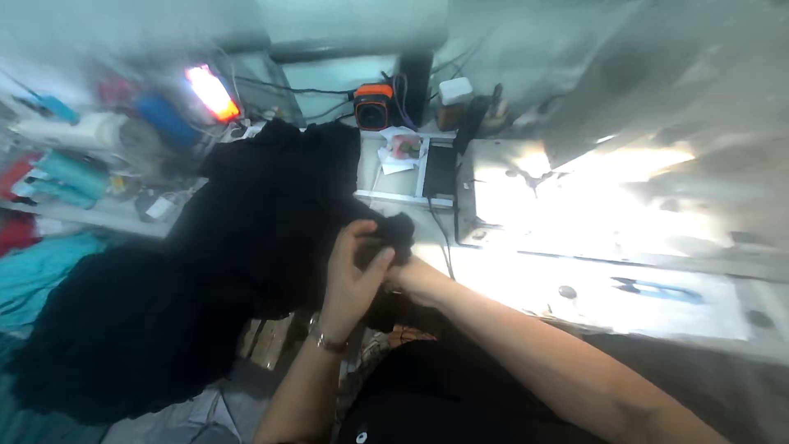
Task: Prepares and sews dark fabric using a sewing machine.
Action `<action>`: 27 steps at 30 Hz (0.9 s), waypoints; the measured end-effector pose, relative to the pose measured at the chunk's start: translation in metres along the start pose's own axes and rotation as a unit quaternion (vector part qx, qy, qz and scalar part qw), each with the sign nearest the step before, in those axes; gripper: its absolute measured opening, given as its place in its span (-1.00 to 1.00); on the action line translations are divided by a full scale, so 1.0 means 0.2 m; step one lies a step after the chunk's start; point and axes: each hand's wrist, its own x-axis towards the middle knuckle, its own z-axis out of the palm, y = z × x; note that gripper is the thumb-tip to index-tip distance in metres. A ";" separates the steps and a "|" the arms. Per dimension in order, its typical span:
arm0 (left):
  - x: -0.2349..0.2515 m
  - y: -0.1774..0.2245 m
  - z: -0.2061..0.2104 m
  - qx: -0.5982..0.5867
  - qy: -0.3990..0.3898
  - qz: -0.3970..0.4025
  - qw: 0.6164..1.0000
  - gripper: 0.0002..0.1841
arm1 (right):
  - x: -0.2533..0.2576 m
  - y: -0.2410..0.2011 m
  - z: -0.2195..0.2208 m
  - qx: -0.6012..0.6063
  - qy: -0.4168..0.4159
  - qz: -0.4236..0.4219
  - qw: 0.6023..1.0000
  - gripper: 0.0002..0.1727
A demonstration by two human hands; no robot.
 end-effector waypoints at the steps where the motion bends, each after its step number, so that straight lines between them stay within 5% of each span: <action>1: -0.05 -0.01 0.00 0.068 0.013 0.020 0.997 -0.35 | -0.01 0.00 0.01 0.002 0.010 0.000 1.000 -0.82; 3: -0.14 -0.03 -0.01 0.154 0.014 0.023 0.988 -0.32 | -0.02 0.03 0.02 -0.006 0.028 -0.022 0.999 -0.74; 9: -0.20 -0.02 -0.09 0.238 0.003 0.086 0.968 -0.79 | 0.00 0.07 0.00 -0.009 -0.028 -0.048 0.998 -0.62; 18: -0.16 0.29 -0.13 0.030 0.079 0.192 0.978 -0.82 | -0.01 -0.05 0.00 0.043 -0.215 -0.187 0.957 -0.59; 24: -0.12 0.38 -0.19 -0.102 0.014 0.126 0.987 -0.82 | -0.06 -0.08 0.13 -0.068 -0.094 -0.148 0.982 -0.76; 27: 0.03 0.43 -0.39 0.045 -0.062 0.059 0.995 -0.87 | -0.07 -0.23 0.12 -0.220 -0.006 -0.129 0.967 -0.87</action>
